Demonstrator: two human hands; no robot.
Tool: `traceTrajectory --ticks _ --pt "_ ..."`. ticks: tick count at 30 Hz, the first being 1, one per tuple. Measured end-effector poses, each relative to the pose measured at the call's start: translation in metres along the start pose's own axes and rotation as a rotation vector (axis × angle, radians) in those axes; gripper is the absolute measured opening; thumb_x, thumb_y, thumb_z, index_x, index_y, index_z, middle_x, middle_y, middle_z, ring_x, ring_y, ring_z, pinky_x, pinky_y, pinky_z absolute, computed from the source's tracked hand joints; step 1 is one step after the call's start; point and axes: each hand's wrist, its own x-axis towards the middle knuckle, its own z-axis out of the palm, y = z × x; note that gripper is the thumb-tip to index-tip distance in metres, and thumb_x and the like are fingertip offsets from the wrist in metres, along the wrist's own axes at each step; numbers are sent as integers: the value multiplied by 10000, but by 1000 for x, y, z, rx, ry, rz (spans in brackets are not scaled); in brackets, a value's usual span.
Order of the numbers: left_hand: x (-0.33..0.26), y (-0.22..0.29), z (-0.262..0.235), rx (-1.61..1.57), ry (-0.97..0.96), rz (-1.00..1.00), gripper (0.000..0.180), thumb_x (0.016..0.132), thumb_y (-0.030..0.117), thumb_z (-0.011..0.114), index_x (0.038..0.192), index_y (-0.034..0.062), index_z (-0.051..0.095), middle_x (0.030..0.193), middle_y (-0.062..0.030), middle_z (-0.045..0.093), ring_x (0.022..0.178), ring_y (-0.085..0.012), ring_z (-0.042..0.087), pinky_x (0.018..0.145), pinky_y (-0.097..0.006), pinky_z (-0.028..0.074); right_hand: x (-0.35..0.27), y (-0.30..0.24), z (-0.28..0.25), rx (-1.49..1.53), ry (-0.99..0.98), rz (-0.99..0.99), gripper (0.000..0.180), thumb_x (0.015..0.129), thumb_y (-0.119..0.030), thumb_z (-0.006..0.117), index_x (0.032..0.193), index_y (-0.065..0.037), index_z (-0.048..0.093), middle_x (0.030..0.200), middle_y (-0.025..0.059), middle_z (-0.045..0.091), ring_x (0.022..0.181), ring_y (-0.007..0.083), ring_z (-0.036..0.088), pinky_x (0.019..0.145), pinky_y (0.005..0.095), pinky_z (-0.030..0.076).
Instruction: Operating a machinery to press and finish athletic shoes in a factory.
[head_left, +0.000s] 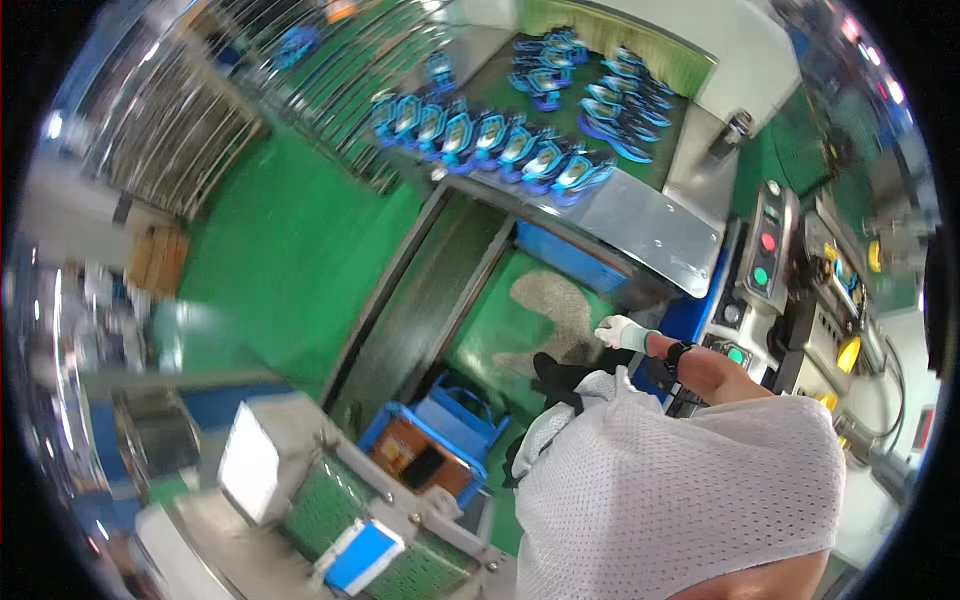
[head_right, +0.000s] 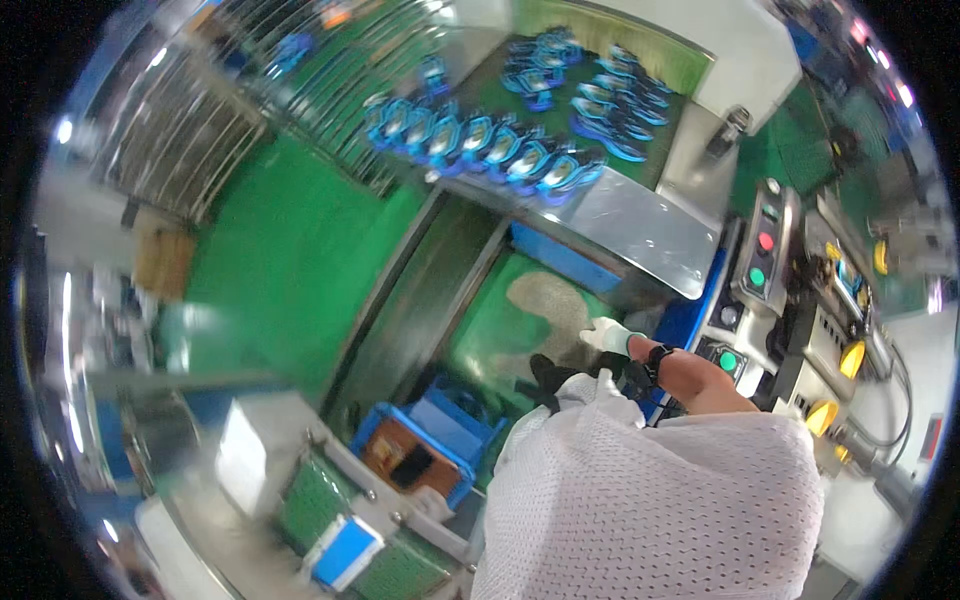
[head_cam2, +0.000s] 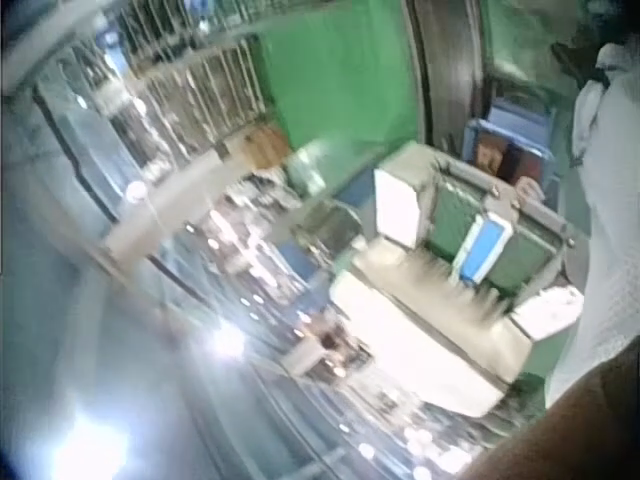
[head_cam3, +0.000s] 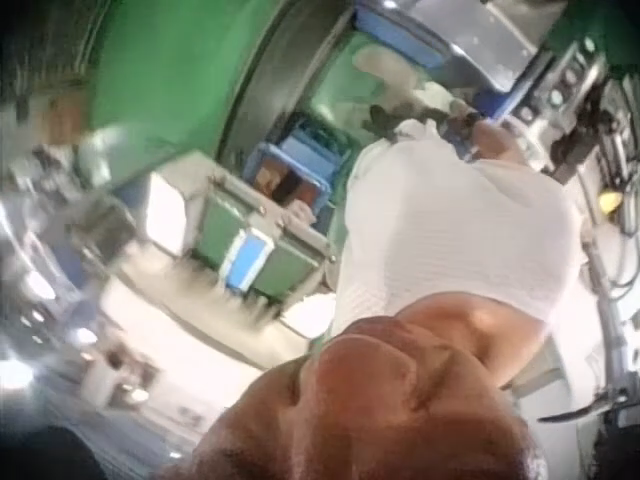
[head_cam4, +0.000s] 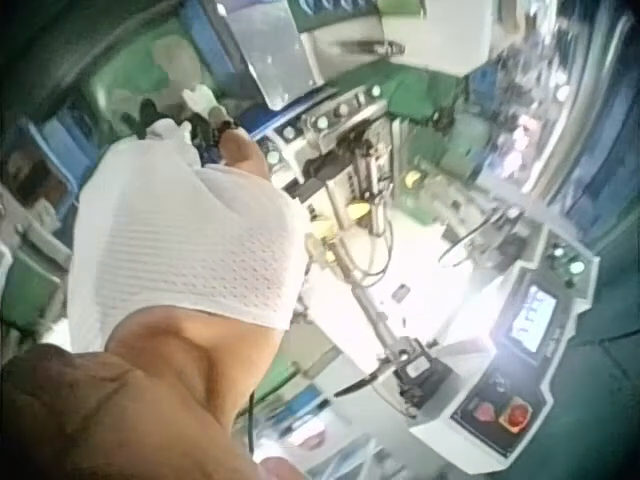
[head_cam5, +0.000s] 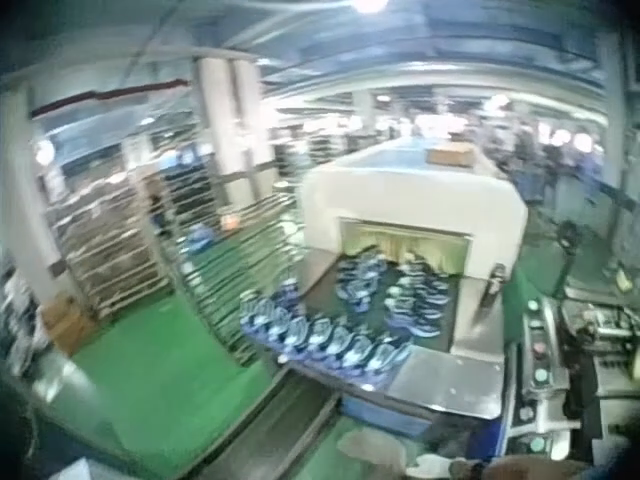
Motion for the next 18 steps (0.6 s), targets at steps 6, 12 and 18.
traceTrajectory --ticks 6,12,18 --pt "207 84 -25 112 56 482 272 932 159 514 791 -63 585 717 -216 606 627 -299 487 664 -477 449 -49 21 -62 424 305 29 395 890 -331 629 1057 21 698 1049 239 710 1035 360 680 911 401 523" --pt "381 403 -12 -26 -251 596 227 972 150 591 1088 -27 672 1006 -167 710 942 -231 687 849 -319 526 -81 9 -92 750 487 270 408 918 -299 627 1148 37 652 1057 188 723 1009 263 694 910 355 523" --pt "425 676 145 -68 -679 1165 173 947 121 627 1069 6 667 1032 -148 702 913 -284 693 829 -348 539 -34 0 -130 924 646 355 369 960 -217 611 1212 52 612 1032 140 713 918 181 678 840 316 526"
